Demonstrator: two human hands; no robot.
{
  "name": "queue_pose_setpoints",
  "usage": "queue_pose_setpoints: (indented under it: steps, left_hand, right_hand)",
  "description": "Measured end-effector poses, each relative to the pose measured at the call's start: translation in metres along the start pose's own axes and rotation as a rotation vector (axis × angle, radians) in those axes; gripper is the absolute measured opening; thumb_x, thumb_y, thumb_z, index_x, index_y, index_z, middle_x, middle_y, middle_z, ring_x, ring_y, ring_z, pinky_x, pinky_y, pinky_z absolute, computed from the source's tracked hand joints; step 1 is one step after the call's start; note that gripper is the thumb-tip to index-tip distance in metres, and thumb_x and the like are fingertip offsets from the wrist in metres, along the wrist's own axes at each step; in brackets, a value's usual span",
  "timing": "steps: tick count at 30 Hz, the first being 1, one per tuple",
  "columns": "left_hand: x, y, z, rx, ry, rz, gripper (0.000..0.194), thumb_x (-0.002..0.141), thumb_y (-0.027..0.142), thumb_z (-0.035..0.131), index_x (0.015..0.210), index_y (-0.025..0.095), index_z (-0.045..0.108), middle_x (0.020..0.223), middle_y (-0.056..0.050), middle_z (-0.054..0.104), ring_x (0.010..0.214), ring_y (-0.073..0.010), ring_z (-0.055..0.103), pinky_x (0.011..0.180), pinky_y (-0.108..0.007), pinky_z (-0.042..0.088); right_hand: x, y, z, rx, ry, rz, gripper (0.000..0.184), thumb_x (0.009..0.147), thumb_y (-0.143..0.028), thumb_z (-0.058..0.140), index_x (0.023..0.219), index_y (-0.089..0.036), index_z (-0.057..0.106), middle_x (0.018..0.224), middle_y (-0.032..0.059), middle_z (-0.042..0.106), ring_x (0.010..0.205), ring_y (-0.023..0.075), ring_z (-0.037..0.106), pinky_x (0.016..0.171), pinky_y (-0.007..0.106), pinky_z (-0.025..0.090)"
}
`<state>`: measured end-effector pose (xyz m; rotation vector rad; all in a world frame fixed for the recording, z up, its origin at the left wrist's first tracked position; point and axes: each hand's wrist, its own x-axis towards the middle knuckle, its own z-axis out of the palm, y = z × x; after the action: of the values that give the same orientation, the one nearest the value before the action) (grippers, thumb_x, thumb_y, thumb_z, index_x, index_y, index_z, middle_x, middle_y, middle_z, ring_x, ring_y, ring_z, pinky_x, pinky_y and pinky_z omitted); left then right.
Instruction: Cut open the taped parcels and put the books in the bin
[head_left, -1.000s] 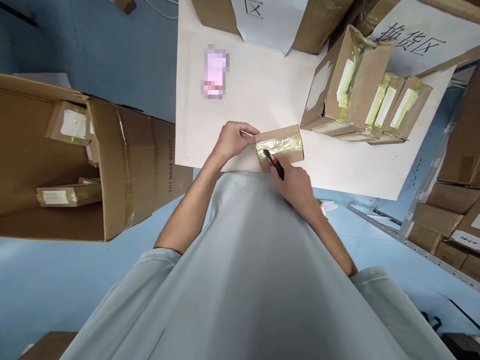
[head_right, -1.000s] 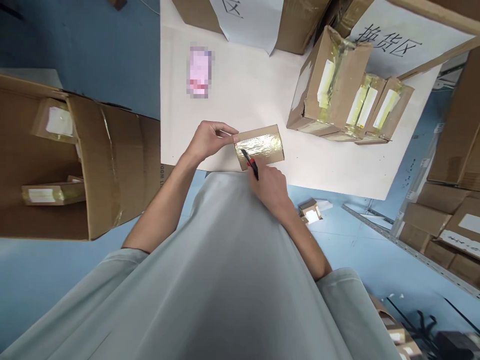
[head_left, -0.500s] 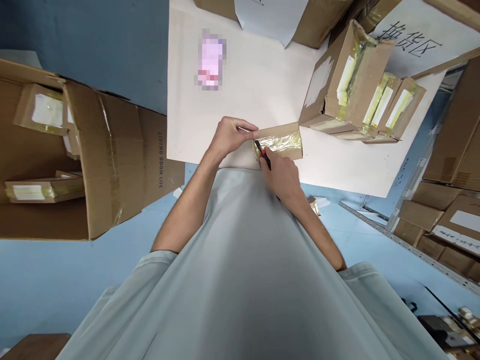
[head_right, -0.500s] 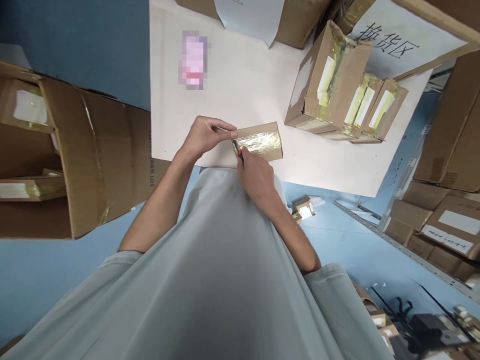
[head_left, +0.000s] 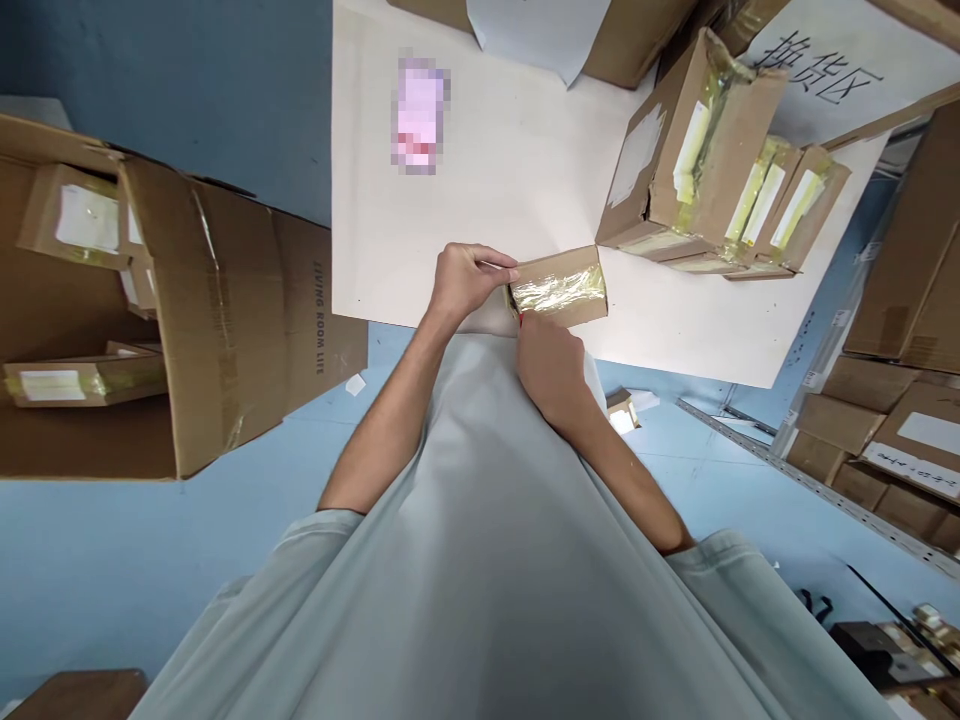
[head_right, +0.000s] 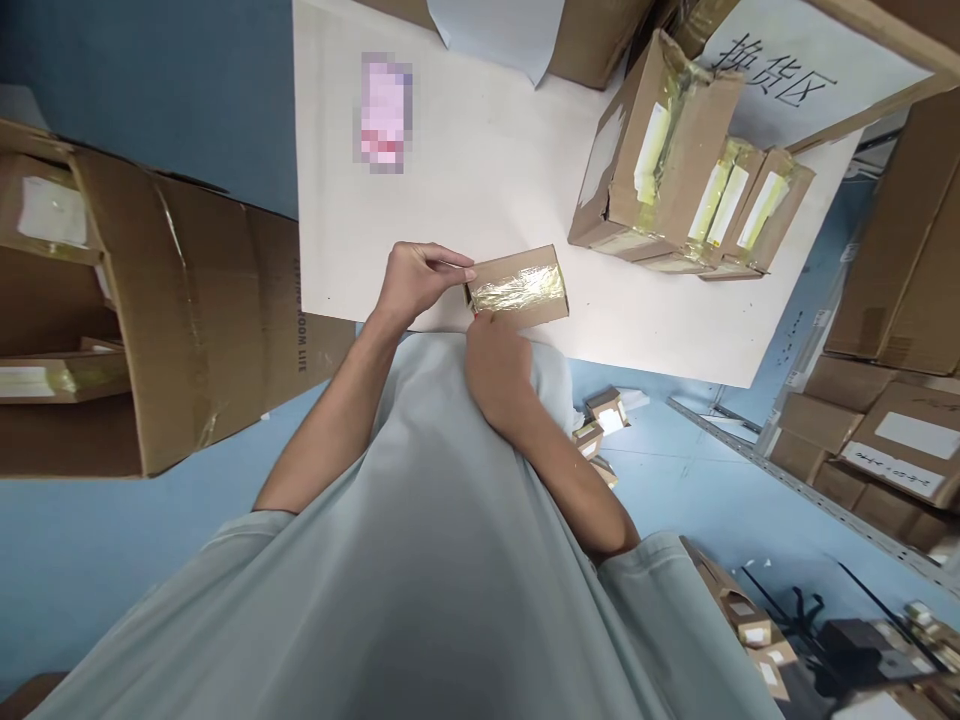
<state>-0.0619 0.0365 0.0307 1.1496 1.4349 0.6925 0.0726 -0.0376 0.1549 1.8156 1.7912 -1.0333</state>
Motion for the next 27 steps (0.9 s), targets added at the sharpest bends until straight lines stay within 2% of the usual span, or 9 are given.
queue_pose_setpoints:
  steps: [3, 7, 12, 18, 23, 27]
  left_hand:
    - [-0.007, -0.001, 0.003, 0.011, 0.009, 0.0, 0.015, 0.076, 0.023, 0.096, 0.089, 0.022, 0.089, 0.097, -0.006, 0.087, 0.094, -0.0265, 0.081, 0.095, -0.043, 0.067]
    - [-0.011, -0.002, 0.006, 0.035, 0.033, 0.006, 0.012, 0.078, 0.021, 0.094, 0.089, 0.023, 0.09, 0.098, -0.006, 0.087, 0.095, -0.0264, 0.081, 0.096, -0.043, 0.067]
    - [-0.013, -0.005, 0.009, 0.036, 0.042, 0.016, 0.013, 0.077, 0.026, 0.094, 0.09, 0.024, 0.09, 0.098, -0.005, 0.088, 0.095, -0.0258, 0.081, 0.094, -0.041, 0.067]
    - [-0.015, -0.005, 0.008, 0.024, 0.029, 0.017, 0.014, 0.079, 0.028, 0.093, 0.091, 0.023, 0.09, 0.101, -0.006, 0.089, 0.094, -0.0251, 0.082, 0.092, -0.039, 0.067]
    - [-0.015, -0.003, 0.009, 0.034, 0.026, 0.01, 0.012, 0.08, 0.027, 0.092, 0.092, 0.023, 0.09, 0.099, -0.005, 0.088, 0.093, -0.0253, 0.082, 0.092, -0.04, 0.067]
    - [-0.013, -0.003, 0.009, 0.058, 0.037, 0.017, 0.01, 0.081, 0.023, 0.091, 0.091, 0.024, 0.09, 0.1, -0.005, 0.088, 0.097, -0.0262, 0.081, 0.096, -0.042, 0.067]
  right_hand:
    - [-0.008, 0.003, 0.004, -0.057, 0.027, 0.071, 0.041, 0.115, -0.012, 0.04, 0.144, -0.011, 0.069, 0.117, 0.0208, 0.082, 0.106, 0.0327, 0.078, 0.086, 0.038, 0.054]
    - [-0.016, 0.005, 0.008, -0.095, 0.014, 0.089, 0.044, 0.113, -0.007, 0.037, 0.144, -0.012, 0.068, 0.117, 0.02, 0.082, 0.107, 0.0316, 0.08, 0.086, 0.037, 0.055]
    - [-0.024, 0.007, 0.011, -0.131, 0.032, 0.098, 0.04, 0.114, -0.009, 0.038, 0.141, -0.013, 0.067, 0.115, 0.0196, 0.082, 0.104, 0.0305, 0.082, 0.081, 0.035, 0.057]
    - [-0.028, 0.009, 0.014, -0.137, 0.009, 0.116, 0.044, 0.112, -0.007, 0.037, 0.148, -0.011, 0.063, 0.115, 0.021, 0.083, 0.101, 0.0294, 0.082, 0.079, 0.035, 0.058]
    - [-0.031, 0.014, 0.015, -0.09, 0.004, 0.12, 0.043, 0.116, -0.016, 0.04, 0.154, -0.012, 0.06, 0.114, 0.0224, 0.082, 0.101, 0.0313, 0.082, 0.081, 0.036, 0.056]
    - [-0.031, 0.017, 0.017, -0.066, 0.0, 0.115, 0.048, 0.115, -0.03, 0.051, 0.159, -0.012, 0.057, 0.115, 0.0238, 0.082, 0.104, 0.0335, 0.081, 0.085, 0.038, 0.057]
